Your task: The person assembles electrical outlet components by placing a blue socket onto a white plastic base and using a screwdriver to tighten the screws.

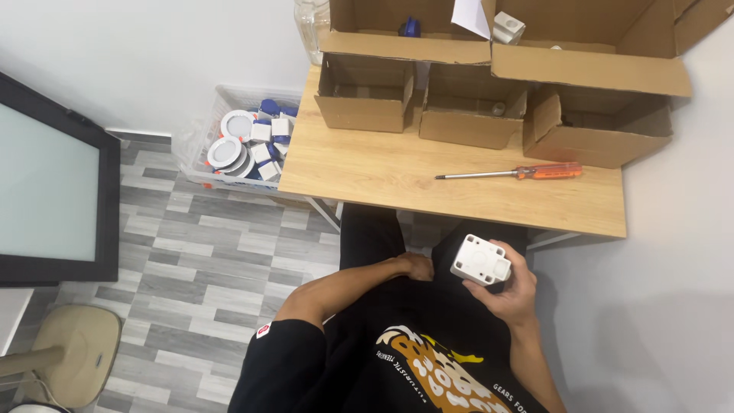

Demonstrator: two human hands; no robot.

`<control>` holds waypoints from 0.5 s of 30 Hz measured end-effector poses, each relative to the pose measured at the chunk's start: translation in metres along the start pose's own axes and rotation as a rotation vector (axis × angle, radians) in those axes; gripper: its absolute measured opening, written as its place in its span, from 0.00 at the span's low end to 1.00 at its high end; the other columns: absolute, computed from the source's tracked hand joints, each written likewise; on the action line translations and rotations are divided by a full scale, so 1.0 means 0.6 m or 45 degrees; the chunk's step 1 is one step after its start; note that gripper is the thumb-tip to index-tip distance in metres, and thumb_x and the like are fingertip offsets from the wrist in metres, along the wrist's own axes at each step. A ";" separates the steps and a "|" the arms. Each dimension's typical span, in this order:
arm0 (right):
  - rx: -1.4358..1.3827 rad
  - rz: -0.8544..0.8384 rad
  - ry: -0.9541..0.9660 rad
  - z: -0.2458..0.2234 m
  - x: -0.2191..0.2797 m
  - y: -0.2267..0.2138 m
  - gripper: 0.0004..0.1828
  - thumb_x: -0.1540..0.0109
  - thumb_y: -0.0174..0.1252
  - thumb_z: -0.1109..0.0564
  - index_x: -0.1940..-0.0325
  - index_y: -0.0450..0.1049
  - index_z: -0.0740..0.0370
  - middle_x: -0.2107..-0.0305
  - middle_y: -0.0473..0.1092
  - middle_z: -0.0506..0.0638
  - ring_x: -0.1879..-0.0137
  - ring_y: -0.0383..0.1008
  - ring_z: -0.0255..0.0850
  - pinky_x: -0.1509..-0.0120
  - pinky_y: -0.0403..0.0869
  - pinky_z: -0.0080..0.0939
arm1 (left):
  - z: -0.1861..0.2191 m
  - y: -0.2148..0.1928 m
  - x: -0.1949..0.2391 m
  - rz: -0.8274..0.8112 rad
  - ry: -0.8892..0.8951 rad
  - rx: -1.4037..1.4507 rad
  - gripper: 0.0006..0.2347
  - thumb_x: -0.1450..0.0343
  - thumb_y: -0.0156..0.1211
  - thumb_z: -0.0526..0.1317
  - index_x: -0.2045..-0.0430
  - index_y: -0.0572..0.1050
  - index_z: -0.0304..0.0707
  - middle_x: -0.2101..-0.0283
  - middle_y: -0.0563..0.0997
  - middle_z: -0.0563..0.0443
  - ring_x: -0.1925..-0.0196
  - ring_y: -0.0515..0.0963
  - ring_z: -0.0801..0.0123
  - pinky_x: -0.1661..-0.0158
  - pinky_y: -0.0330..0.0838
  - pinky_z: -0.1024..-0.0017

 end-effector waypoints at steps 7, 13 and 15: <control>0.013 -0.011 -0.023 -0.018 -0.001 0.000 0.46 0.50 0.82 0.54 0.33 0.71 0.75 0.51 0.80 0.62 0.46 0.83 0.50 0.43 0.81 0.50 | 0.050 -0.041 0.054 0.095 0.091 -0.020 0.19 0.29 0.60 0.51 0.60 0.88 0.31 0.59 0.89 0.31 0.54 0.88 0.40 0.57 0.83 0.48; 0.007 -0.016 -0.013 -0.020 -0.003 0.003 0.46 0.50 0.81 0.53 0.33 0.71 0.74 0.50 0.80 0.61 0.47 0.83 0.51 0.43 0.82 0.52 | 0.016 0.015 0.008 -0.172 0.141 0.208 0.34 0.30 0.63 0.58 0.41 0.79 0.18 0.41 0.81 0.16 0.37 0.78 0.23 0.42 0.77 0.35; 0.036 -0.028 -0.038 -0.025 -0.008 0.008 0.46 0.49 0.81 0.52 0.32 0.70 0.74 0.50 0.80 0.61 0.46 0.83 0.50 0.43 0.81 0.51 | 0.016 0.016 0.003 -0.135 0.156 0.009 0.27 0.29 0.64 0.57 0.49 0.84 0.27 0.50 0.86 0.24 0.46 0.85 0.33 0.49 0.82 0.39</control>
Point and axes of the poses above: each hand's wrist, its own x-axis away from the middle knuckle, its own y-axis out of the palm, z = x × y, the point moved 8 cm from there along -x, towards the middle knuckle
